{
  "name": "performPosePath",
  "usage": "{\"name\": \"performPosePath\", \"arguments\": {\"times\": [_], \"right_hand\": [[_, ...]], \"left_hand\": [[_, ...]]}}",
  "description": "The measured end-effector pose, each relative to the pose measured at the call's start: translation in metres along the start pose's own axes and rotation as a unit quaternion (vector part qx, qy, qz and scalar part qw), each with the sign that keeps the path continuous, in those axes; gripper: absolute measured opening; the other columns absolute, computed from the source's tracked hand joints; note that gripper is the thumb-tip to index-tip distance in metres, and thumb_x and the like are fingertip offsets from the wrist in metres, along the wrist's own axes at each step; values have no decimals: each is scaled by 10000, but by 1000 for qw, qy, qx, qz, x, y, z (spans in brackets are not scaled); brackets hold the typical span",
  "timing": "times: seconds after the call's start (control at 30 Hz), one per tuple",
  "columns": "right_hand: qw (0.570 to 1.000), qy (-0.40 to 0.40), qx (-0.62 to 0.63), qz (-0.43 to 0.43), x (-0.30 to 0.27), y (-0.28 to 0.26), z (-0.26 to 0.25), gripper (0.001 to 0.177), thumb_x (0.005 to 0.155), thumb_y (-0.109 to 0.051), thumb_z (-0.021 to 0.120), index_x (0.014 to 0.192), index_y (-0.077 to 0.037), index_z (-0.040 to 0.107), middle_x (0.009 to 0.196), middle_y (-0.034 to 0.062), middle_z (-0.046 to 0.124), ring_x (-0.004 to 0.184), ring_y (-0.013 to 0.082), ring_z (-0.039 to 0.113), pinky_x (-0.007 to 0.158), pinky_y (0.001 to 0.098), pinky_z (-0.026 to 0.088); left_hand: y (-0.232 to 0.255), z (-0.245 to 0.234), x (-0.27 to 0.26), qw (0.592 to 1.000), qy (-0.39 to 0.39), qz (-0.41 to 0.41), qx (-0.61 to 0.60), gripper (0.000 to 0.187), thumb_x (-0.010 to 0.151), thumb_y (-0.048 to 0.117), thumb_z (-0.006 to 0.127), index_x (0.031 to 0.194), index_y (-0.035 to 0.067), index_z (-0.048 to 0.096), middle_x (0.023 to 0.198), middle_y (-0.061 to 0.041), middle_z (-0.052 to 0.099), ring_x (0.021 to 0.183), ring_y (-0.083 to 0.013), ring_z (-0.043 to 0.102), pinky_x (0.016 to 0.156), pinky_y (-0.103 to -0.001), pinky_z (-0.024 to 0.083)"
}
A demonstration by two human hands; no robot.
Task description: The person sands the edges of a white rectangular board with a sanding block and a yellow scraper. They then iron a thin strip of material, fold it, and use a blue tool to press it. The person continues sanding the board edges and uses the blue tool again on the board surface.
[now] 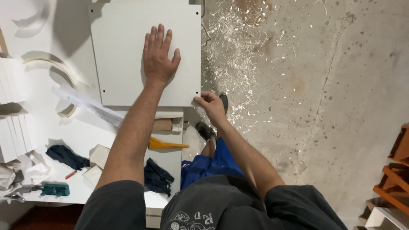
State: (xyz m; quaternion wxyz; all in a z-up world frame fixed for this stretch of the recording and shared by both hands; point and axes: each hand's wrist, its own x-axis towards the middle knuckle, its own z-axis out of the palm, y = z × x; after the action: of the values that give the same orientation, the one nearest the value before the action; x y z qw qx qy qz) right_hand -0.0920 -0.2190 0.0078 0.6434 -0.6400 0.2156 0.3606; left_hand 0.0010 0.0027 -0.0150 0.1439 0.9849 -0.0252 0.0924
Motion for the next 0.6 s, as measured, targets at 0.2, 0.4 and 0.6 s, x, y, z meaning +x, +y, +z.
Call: {"name": "performPosePath", "arguments": {"times": [0.2, 0.4, 0.6], "right_hand": [[993, 46, 61, -91, 53, -25, -3, 285, 969, -243, 619, 1171, -56, 691, 1104, 110, 716, 987, 223, 690, 901, 358, 591], [993, 17, 57, -97, 98, -52, -10, 134, 988, -181, 648, 966, -68, 717, 886, 46, 669, 763, 140, 593, 695, 272, 538], [979, 4, 104, -176, 142, -77, -9, 348, 912, -203, 808, 1084, 78, 696, 853, 91, 667, 714, 118, 667, 610, 191, 596]], "left_hand": [[6, -11, 3, 999, -27, -16, -9, 573, 1037, 320, 551, 1546, 61, 508, 1633, -170, 364, 1530, -334, 295, 1276, -489, 201], [-1, 1, 0, 1000, 17, 11, 6, 573, 1005, 297, 614, 1520, 55, 552, 1614, -171, 403, 1514, -351, 340, 1270, -502, 248], [-14, 26, 0, 994, 88, 26, 62, 581, 945, 433, 596, 1451, 149, 635, 1556, -117, 508, 1456, -306, 438, 1239, -459, 281]]}}
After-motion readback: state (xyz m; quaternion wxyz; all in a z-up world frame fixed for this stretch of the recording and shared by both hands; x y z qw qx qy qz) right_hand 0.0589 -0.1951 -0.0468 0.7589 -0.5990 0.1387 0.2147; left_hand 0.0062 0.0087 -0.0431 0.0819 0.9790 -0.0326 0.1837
